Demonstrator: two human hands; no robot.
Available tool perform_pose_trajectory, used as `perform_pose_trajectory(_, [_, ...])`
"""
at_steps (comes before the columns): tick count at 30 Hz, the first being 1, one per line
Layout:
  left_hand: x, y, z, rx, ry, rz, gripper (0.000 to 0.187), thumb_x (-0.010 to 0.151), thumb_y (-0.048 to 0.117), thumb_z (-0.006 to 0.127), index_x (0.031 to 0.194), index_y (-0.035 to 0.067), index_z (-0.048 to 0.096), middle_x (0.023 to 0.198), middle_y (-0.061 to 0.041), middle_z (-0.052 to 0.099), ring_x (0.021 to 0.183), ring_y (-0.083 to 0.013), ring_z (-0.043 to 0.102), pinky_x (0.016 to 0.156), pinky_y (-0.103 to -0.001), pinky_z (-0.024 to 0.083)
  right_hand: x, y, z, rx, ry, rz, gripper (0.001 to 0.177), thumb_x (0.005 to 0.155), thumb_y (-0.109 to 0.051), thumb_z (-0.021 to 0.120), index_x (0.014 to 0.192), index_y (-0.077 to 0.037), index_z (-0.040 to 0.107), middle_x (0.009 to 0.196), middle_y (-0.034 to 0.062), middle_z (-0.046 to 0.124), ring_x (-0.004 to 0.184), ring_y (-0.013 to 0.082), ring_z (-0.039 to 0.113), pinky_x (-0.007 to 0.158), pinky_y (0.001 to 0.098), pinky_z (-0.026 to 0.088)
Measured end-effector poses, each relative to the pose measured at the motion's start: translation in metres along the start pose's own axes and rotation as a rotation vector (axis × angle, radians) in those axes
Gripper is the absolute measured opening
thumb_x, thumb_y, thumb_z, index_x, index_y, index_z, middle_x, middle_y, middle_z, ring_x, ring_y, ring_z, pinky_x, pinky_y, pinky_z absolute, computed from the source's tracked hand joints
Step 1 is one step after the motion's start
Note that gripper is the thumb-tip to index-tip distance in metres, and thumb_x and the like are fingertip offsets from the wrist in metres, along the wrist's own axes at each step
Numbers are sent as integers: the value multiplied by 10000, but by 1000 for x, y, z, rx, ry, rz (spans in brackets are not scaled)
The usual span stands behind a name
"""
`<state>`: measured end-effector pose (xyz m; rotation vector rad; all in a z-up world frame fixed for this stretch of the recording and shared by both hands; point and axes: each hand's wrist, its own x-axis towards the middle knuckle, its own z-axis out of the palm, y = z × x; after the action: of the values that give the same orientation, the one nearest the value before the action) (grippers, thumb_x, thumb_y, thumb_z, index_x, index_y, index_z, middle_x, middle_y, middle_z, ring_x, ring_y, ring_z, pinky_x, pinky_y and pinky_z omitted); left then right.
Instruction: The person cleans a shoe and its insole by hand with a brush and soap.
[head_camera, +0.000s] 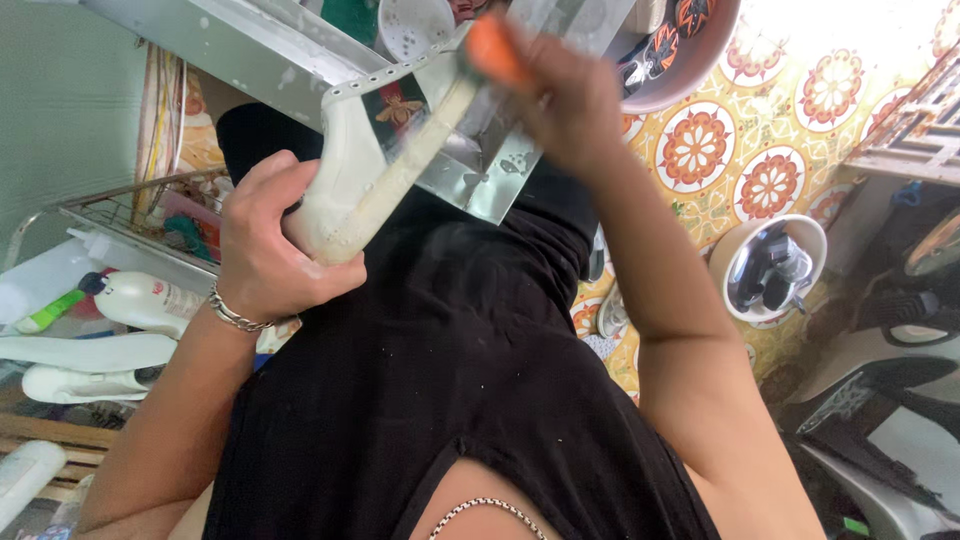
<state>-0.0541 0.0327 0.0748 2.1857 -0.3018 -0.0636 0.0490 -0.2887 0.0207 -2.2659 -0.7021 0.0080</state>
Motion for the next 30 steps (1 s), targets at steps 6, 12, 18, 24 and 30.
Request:
perform_pose_trajectory(6, [4, -4, -3, 17, -20, 1, 544, 588, 164, 816, 1055, -48, 635, 872, -158, 517, 798, -332, 544, 729, -437, 475, -18, -27, 13, -46, -36, -185, 580, 932, -240, 860, 1436, -97, 614, 856, 101, 655, 719, 283, 651, 662, 395, 522])
perform_pose_trajectory(12, [10, -10, -3, 83, -12, 78, 548, 587, 145, 809, 1064, -49, 623, 931, -175, 529, 887, -378, 520, 806, -473, 452, 12, 7, 0, -97, 83, 121, 380, 1060, -189, 757, 1409, -107, 632, 998, 124, 705, 822, 268, 713, 717, 377, 560])
perform_pose_trajectory(18, [10, -23, -3, 78, -56, 34, 541, 674, 150, 792, 1154, -44, 632, 1040, -167, 540, 954, -330, 557, 839, -423, 473, 1, 1, 6, -58, 17, 19, 482, 981, -211, 767, 1422, -76, 626, 933, 106, 721, 754, 256, 705, 659, 375, 545])
perform_pose_trajectory(24, [24, -24, -5, 468, -103, -100, 795, 612, 123, 739, 1370, 25, 519, 1295, -214, 402, 1343, -448, 401, 1191, -631, 339, -7, -8, 7, -147, 96, 53, 526, 1029, -226, 797, 1497, -127, 580, 902, 101, 682, 757, 290, 678, 684, 411, 527])
perform_pose_trajectory(30, [74, -3, 13, 632, -206, 54, 1009, 623, 152, 740, 1593, 228, 473, 1663, -290, 200, 1539, -535, 123, 1129, -791, 2, -15, -33, 7, -79, 126, 84, 558, 1058, -263, 790, 1538, -157, 528, 1101, 102, 737, 759, 228, 693, 685, 350, 544])
